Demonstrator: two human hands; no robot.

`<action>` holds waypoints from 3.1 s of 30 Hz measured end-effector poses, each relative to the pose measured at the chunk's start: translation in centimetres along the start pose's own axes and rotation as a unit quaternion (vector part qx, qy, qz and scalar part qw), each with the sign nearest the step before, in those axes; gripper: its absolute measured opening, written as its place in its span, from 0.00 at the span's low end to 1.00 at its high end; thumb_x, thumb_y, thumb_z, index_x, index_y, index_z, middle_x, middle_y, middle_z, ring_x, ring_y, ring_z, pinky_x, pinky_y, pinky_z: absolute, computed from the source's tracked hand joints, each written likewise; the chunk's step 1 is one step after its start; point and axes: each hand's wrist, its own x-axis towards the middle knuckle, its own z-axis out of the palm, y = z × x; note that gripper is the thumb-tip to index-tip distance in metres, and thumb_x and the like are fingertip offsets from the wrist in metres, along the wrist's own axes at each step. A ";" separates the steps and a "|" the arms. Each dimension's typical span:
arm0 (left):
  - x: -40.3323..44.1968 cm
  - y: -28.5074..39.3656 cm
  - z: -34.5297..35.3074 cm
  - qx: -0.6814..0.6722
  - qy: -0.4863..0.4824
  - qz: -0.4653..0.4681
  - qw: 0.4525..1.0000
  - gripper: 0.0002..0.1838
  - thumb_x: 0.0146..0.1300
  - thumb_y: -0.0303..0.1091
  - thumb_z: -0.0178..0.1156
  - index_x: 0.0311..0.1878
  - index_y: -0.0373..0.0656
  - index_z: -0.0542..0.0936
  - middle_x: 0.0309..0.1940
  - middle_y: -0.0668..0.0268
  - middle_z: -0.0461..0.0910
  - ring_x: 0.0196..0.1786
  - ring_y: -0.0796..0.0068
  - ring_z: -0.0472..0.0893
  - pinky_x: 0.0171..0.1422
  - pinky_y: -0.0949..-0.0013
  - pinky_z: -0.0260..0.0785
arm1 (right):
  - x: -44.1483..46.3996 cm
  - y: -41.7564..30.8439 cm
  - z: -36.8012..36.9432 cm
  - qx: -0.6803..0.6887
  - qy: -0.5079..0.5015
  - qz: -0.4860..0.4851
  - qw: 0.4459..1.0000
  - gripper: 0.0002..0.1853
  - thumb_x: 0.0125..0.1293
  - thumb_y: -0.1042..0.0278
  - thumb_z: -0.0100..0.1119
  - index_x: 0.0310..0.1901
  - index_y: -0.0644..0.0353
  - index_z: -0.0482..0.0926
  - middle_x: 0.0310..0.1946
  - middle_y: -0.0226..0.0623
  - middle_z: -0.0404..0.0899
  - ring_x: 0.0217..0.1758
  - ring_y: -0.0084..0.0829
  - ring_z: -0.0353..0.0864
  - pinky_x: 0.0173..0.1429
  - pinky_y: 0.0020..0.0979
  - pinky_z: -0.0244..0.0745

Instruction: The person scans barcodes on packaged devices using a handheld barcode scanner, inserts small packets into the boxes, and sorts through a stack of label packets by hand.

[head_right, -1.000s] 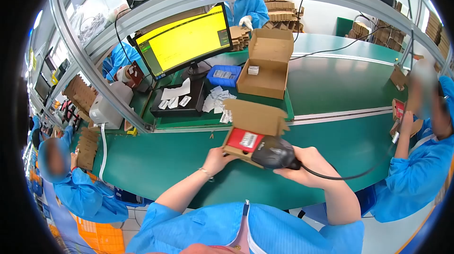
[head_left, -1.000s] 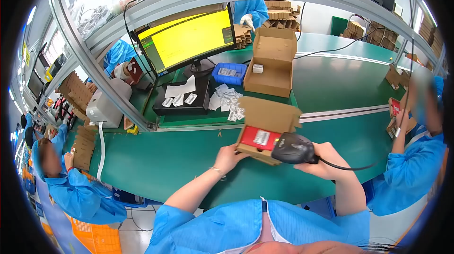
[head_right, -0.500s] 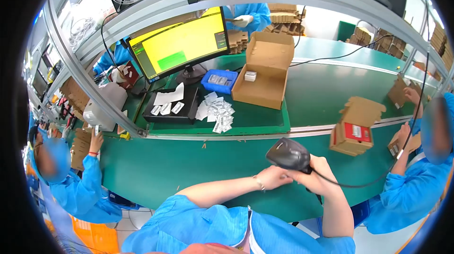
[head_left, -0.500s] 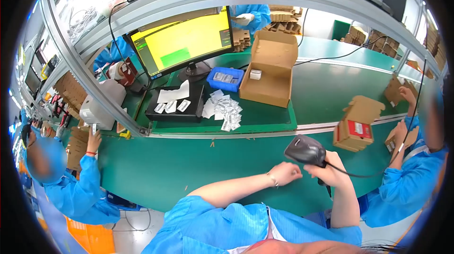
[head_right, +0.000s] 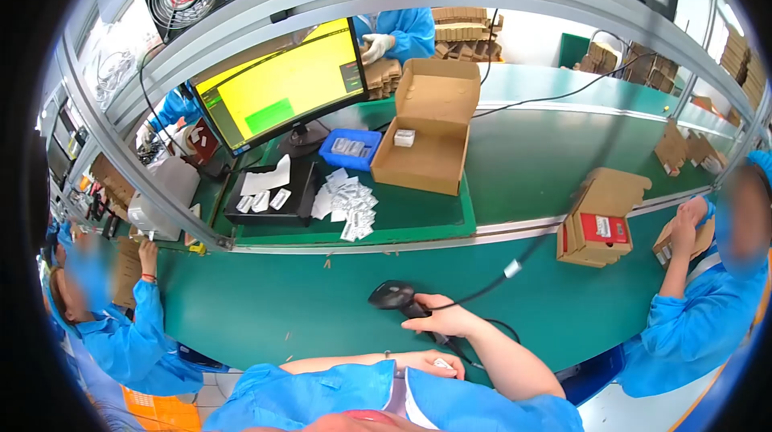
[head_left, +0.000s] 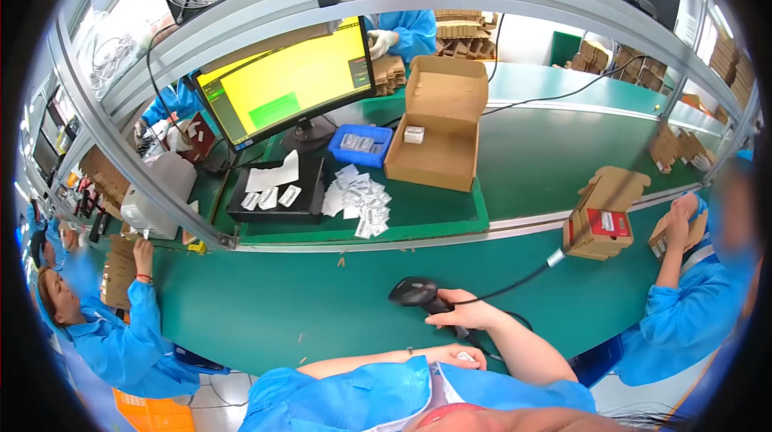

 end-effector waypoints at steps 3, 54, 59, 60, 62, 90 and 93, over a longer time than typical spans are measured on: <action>0.3 -0.7 -1.3 -0.022 -0.002 -0.022 1.000 0.13 0.69 0.41 0.55 0.47 0.42 0.75 0.44 0.72 0.76 0.47 0.85 0.74 0.50 0.78 0.67 | -0.3 -0.3 -0.7 -0.014 -0.011 0.022 1.000 0.23 0.58 0.61 0.67 0.49 0.66 0.73 0.31 0.32 0.75 0.32 0.21 0.77 0.37 0.25 0.72; -0.3 -2.2 -1.4 -0.069 -0.060 0.001 0.996 0.21 0.65 0.51 0.58 0.46 0.43 0.67 0.39 0.73 0.67 0.42 0.87 0.67 0.47 0.80 0.58 | -0.3 -0.1 -2.5 0.137 -0.082 0.027 0.987 0.17 0.61 0.67 0.64 0.49 0.63 0.73 0.39 0.32 0.78 0.39 0.22 0.77 0.47 0.26 0.74; -0.1 0.2 -2.7 0.053 -0.046 0.025 0.997 0.21 0.67 0.53 0.53 0.44 0.43 0.68 0.40 0.72 0.68 0.44 0.84 0.67 0.49 0.78 0.59 | 0.0 0.8 -2.7 0.177 -0.107 0.006 0.978 0.18 0.63 0.69 0.62 0.51 0.66 0.72 0.40 0.35 0.78 0.39 0.23 0.77 0.48 0.26 0.75; 0.0 -0.8 -3.6 0.102 -0.033 0.019 0.994 0.19 0.68 0.52 0.51 0.43 0.43 0.69 0.40 0.72 0.68 0.44 0.84 0.66 0.50 0.77 0.58 | -0.1 0.6 -2.9 0.167 -0.106 0.007 0.980 0.19 0.63 0.69 0.62 0.52 0.67 0.71 0.40 0.36 0.78 0.39 0.23 0.77 0.48 0.26 0.75; -0.3 0.1 -3.9 0.104 -0.018 -0.007 0.994 0.16 0.71 0.49 0.50 0.41 0.45 0.70 0.40 0.74 0.68 0.44 0.86 0.65 0.51 0.78 0.57 | 0.0 0.7 -3.2 0.190 -0.118 0.011 0.975 0.22 0.62 0.72 0.61 0.56 0.67 0.69 0.43 0.41 0.78 0.44 0.27 0.79 0.51 0.28 0.75; -1.2 2.2 -1.5 0.002 0.024 -0.062 0.998 0.21 0.69 0.47 0.52 0.52 0.38 0.78 0.45 0.66 0.79 0.50 0.79 0.75 0.56 0.73 0.65 | -0.1 0.2 -2.8 0.151 -0.087 0.018 0.985 0.19 0.62 0.70 0.63 0.52 0.65 0.71 0.39 0.35 0.79 0.39 0.24 0.78 0.47 0.27 0.76; -1.1 2.2 -1.2 0.010 0.033 -0.030 0.999 0.21 0.69 0.47 0.51 0.52 0.38 0.77 0.32 0.72 0.78 0.37 0.88 0.73 0.44 0.79 0.63 | -0.2 -0.1 -2.7 0.162 -0.083 0.015 0.983 0.19 0.62 0.70 0.63 0.51 0.66 0.71 0.39 0.36 0.79 0.39 0.24 0.78 0.46 0.27 0.76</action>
